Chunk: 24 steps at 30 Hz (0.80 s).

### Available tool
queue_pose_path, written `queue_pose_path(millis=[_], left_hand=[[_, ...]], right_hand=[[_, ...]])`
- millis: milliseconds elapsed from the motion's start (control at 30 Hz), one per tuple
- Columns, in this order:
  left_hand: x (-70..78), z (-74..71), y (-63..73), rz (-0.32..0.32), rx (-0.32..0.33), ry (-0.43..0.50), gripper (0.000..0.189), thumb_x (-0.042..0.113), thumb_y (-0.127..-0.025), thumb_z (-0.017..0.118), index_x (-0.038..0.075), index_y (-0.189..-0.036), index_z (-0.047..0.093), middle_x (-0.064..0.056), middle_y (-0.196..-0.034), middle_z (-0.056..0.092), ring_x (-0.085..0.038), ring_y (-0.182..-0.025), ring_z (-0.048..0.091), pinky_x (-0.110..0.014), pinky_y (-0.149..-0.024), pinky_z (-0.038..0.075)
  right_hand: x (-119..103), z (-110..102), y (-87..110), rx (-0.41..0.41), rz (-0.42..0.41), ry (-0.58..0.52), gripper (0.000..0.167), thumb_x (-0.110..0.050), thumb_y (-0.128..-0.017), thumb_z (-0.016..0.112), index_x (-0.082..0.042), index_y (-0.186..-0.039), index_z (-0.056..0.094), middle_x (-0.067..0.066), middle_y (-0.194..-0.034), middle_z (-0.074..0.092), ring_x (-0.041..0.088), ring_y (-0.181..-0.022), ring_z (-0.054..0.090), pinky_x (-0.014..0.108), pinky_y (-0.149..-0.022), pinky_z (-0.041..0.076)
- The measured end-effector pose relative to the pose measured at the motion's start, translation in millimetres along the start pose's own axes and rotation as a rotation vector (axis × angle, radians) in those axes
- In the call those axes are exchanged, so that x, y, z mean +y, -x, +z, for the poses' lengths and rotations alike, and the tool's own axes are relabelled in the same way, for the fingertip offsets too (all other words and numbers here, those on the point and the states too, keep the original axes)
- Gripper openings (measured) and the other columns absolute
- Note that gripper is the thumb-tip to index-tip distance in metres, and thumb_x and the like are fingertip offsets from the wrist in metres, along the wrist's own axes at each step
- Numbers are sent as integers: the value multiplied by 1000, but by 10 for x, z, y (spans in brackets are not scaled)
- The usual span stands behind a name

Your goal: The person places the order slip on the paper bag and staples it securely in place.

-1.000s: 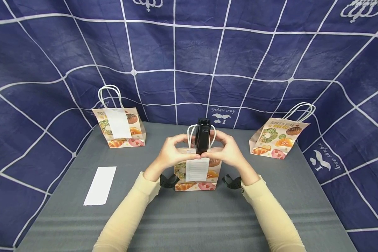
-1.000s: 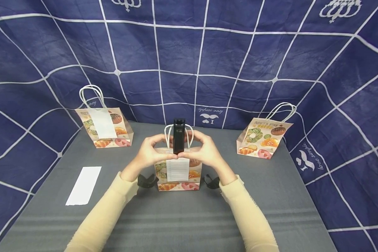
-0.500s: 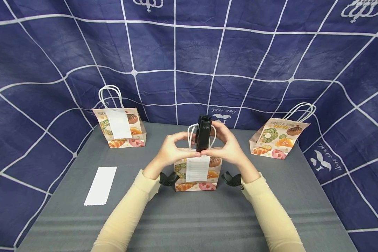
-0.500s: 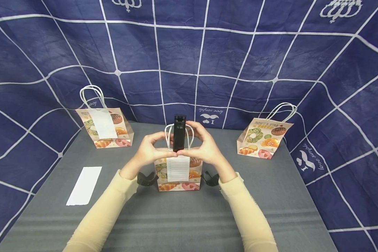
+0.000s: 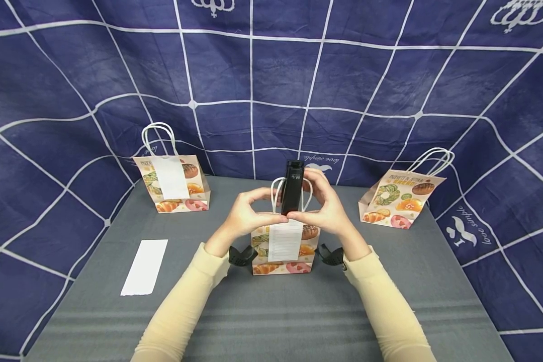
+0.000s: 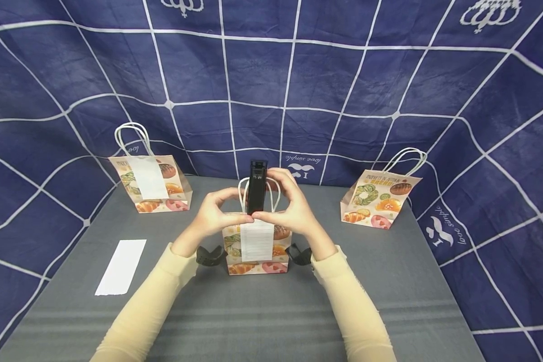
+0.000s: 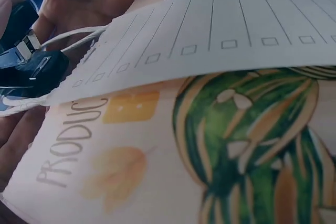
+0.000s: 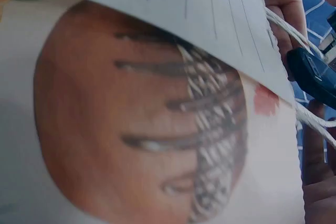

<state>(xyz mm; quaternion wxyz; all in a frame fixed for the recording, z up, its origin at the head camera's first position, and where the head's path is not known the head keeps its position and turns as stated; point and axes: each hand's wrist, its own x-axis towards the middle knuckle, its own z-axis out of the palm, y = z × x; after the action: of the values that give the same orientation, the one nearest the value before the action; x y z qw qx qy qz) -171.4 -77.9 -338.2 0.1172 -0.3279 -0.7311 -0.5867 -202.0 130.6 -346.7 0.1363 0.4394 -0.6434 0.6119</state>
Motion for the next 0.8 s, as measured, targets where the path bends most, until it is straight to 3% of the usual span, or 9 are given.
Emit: queue_pose_path(millis=[167, 333, 433, 533, 667, 800], left_hand=[[0, -1, 17, -26, -10, 22, 50, -6, -62, 83, -9, -108, 64, -20, -101, 67, -28, -89, 60, -35, -84, 48], [-37, -2, 40, -42, -37, 14, 51, -4, -64, 83, -9, -110, 63, -21, -105, 66, -32, -86, 60, -44, -82, 49], [-70, -8, 75, -73, -58, -22, 47, -2, -67, 82, -7, -111, 63, -19, -103, 67, -27, -87, 62, -46, -82, 49], [-106, -26, 123, -121, -76, -36, 44, -2, -69, 81, -5, -110, 64, -18, -101, 68, -23, -89, 64, -39, -83, 50], [-142, -67, 212, -136, -54, -125, 40, 2, -70, 81, -3, -107, 66, -14, -92, 68, -21, -82, 60, -28, -73, 48], [-167, -128, 323, -142, -3, -182, 34, 3, -70, 81, -1, -101, 68, -14, -72, 57, -23, -65, 46, -26, -56, 36]], right_hand=[[-6, 35, 18, 55, -11, -14, 77, -28, -69, 85, 2, -129, 47, 6, -126, 46, 17, -110, 47, 27, -91, 40], [-22, 41, 29, 107, 8, -69, 69, -27, -70, 84, -10, -129, 51, 1, -126, 52, 16, -112, 50, 27, -93, 39], [-26, 31, 34, 129, 21, -80, 67, -28, -71, 83, -15, -128, 51, -1, -124, 55, 15, -113, 51, 28, -98, 37], [-25, 21, 39, 146, 20, -94, 66, -29, -71, 83, -16, -128, 51, -3, -122, 57, 15, -112, 52, 31, -102, 36], [-25, 10, 48, 153, 30, -146, 66, -27, -71, 83, -16, -128, 50, -2, -120, 60, 14, -109, 55, 30, -99, 39], [-30, -4, 58, 138, 44, -188, 68, -25, -73, 82, -12, -130, 48, 0, -119, 62, 16, -108, 57, 28, -96, 42]])
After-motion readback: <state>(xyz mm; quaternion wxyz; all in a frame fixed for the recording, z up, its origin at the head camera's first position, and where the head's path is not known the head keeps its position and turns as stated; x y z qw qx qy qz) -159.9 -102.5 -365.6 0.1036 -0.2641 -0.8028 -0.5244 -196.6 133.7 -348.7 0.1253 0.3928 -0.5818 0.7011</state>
